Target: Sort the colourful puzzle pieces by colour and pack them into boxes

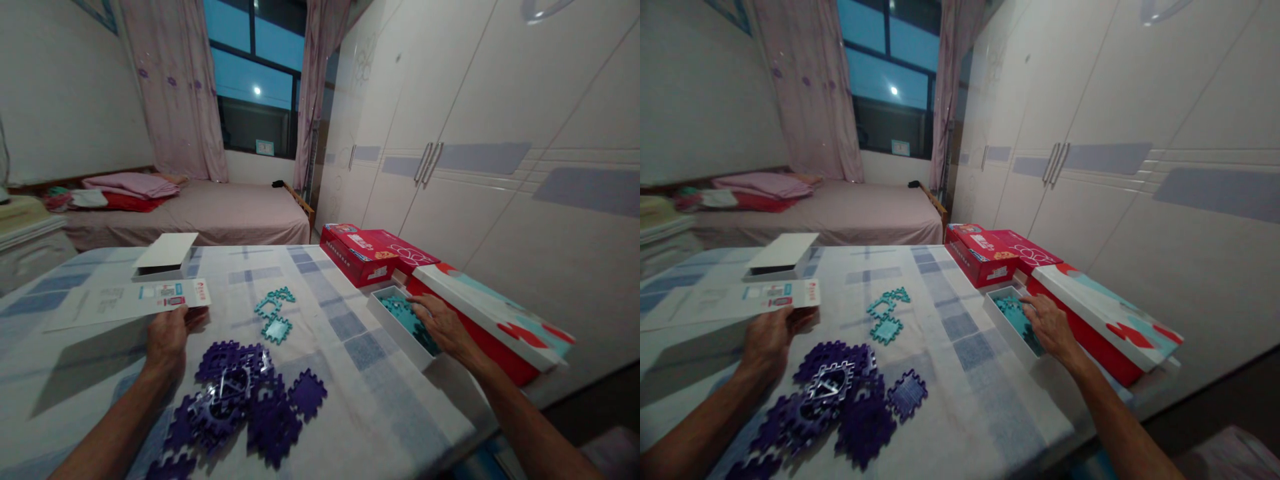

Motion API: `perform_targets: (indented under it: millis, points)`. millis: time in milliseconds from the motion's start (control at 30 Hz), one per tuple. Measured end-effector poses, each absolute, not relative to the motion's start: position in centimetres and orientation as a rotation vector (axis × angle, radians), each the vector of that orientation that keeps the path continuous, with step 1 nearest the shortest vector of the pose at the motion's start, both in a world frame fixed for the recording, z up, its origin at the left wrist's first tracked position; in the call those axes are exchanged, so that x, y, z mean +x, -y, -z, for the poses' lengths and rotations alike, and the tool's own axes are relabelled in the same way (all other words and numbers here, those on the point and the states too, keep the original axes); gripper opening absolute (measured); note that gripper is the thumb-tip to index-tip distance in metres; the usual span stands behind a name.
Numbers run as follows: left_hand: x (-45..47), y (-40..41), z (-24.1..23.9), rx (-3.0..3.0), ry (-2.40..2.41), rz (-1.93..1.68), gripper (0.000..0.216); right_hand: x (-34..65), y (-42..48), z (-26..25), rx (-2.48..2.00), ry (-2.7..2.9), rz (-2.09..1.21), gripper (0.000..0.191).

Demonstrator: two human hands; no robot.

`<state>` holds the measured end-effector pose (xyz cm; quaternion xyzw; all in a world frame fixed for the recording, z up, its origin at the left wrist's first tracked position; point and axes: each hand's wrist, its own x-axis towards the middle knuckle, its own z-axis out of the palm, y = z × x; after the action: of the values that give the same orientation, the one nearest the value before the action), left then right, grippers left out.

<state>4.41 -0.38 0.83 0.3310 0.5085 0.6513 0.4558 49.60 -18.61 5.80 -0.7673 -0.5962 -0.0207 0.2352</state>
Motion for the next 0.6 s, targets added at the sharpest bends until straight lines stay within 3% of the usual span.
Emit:
perform_targets:
  millis: [167,367,500,600]
  points:
    - [4.5,0.4,-0.8,0.834,-1.276,-1.581,0.018,49.8,20.3,-5.5,-2.131,1.706,0.224,0.039]
    - [4.5,0.6,-0.9,0.839,-1.251,-1.592,0.012,50.2,20.2,-5.8,-2.129,1.784,0.146,0.040]
    - [4.4,0.2,-0.5,0.824,-1.253,-1.609,0.012,48.4,19.2,-6.9,-2.047,1.718,0.348,0.039]
    - [4.4,-0.2,-0.1,0.843,-1.266,-1.616,0.012,44.3,17.3,-7.9,-1.920,1.760,0.122,0.035]
